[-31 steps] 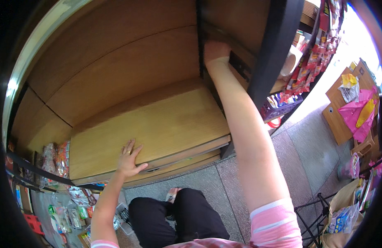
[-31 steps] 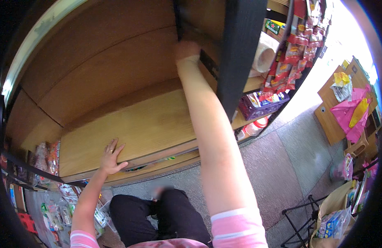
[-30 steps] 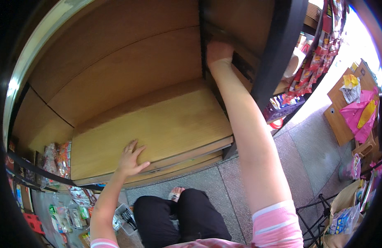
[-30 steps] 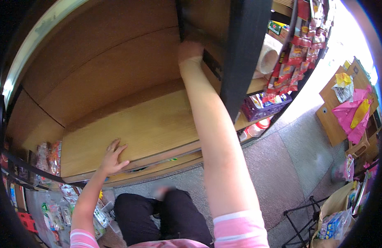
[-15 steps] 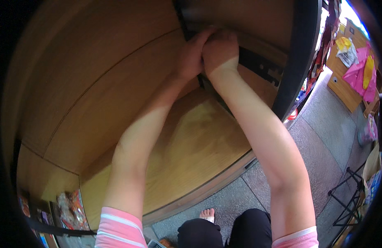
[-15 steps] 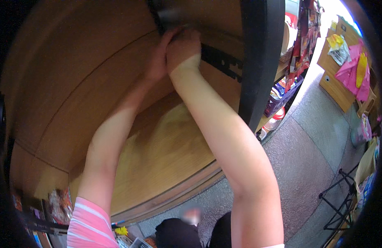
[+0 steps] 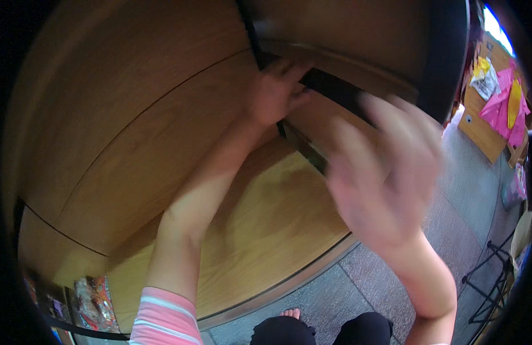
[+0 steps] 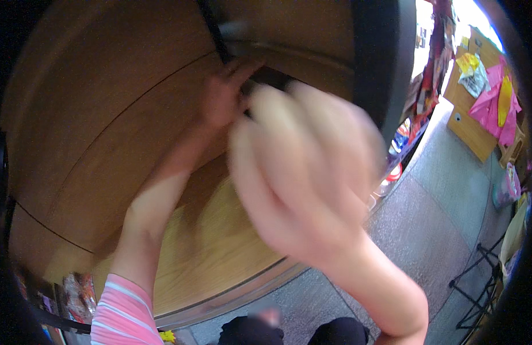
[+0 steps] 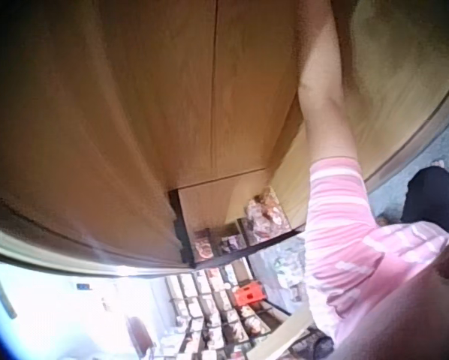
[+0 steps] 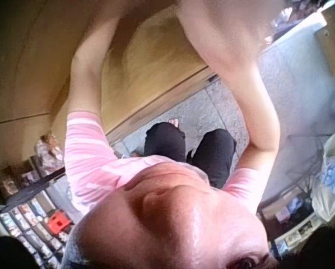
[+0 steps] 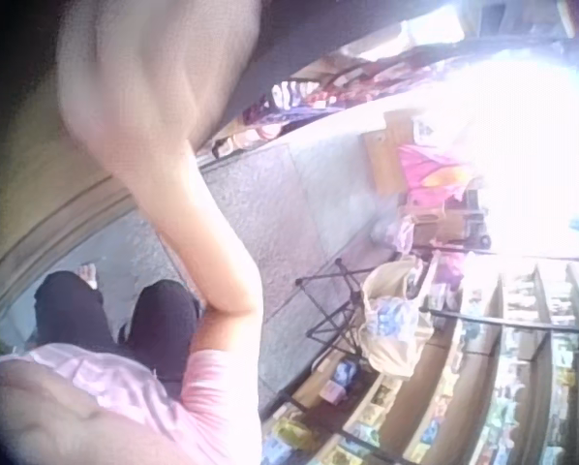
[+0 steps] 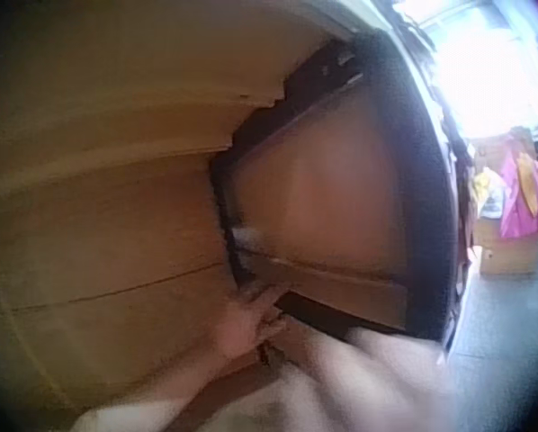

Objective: The person assembles a wooden shelf within a metal rack by positioning the board, attaching metal support brackets to the sides, and sliding the shelf into place.

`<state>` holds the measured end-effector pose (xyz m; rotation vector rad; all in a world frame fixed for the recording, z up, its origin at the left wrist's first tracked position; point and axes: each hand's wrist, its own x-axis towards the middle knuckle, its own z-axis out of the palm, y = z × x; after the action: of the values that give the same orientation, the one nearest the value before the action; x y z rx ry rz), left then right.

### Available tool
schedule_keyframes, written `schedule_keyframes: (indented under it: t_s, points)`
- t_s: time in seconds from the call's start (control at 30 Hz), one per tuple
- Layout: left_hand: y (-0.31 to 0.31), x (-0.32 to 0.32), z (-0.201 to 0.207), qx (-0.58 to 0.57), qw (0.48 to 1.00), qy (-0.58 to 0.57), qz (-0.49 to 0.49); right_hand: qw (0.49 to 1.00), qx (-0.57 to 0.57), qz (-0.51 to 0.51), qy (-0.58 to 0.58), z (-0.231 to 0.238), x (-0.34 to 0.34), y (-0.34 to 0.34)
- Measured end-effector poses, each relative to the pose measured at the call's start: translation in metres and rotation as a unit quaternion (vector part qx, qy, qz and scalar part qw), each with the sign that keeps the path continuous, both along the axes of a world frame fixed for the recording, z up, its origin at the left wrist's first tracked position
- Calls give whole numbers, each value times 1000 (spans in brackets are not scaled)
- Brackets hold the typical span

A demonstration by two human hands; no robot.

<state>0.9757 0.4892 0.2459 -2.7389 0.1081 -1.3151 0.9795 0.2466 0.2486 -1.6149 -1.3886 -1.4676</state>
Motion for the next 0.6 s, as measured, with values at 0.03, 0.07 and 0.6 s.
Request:
schedule_keyframes:
  t_s: [0.03,0.07,0.6]
  points:
    - [-13,0,5,21,999,-11,27,999,12,-30,7,-2,8,-26]
    - [-12,1,1,35,998,-42,21,998,24,-54,17,-8,16,-48]
    - [12,15,-15,48,978,-169,-114,948,214,67,225,-44,54,6]
